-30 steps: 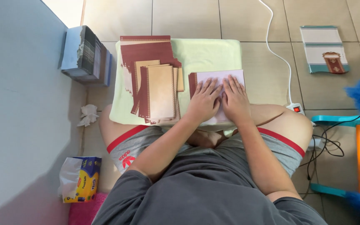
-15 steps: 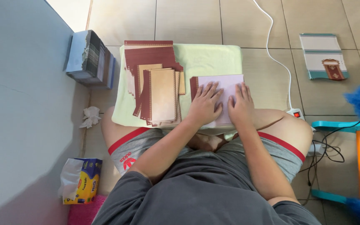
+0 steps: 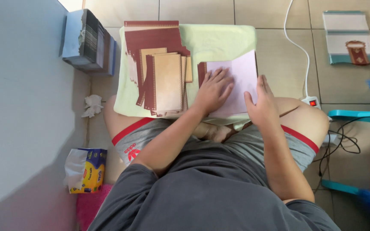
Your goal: Smoothing and stacking individual notebook covers into a neat pile.
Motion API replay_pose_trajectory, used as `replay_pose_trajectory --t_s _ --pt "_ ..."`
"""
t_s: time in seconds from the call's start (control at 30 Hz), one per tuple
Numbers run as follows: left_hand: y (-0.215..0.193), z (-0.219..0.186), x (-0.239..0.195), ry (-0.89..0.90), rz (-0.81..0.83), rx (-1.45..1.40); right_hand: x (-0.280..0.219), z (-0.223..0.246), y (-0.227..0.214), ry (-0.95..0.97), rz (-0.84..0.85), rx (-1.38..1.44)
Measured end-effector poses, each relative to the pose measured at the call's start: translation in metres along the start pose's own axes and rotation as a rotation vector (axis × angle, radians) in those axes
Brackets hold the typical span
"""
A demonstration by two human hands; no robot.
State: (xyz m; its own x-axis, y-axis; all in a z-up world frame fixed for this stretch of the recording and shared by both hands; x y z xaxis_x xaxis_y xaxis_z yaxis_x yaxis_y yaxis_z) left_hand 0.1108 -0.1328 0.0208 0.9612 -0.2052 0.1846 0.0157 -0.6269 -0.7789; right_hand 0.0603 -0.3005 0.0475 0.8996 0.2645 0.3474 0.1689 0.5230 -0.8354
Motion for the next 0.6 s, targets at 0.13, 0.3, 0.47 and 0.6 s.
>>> replay_pose_trajectory --t_s 0.13,0.3,0.47,0.6 --pt "-0.004 0.008 0.002 -0.03 -0.012 -0.14 0.001 0.052 0.004 -0.136 0.004 -0.005" --pt "-0.003 0.013 0.002 -0.005 -0.01 -0.264 -0.003 0.072 0.009 -0.088 0.154 -0.28" --pt "-0.018 0.012 -0.007 -0.006 -0.047 -0.594 -0.015 0.051 0.048 -0.05 0.506 -0.173" --pt "-0.021 0.017 -0.011 -0.018 -0.167 -0.63 -0.027 0.062 0.057 -0.208 0.361 -0.189"
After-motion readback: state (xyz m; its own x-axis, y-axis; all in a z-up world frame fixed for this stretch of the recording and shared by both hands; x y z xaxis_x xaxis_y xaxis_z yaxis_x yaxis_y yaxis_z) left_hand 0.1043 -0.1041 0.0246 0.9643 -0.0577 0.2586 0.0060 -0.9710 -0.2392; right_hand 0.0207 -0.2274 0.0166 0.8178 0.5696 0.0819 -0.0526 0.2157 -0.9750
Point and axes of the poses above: each hand's wrist, its own x-axis towards the middle knuckle, its own y-axis out of the palm, z = x × y, the point moved 8 cm from there along x, towards the middle knuckle, and after that the axes turned 14 degrees about -y, right-handed, at the moved point
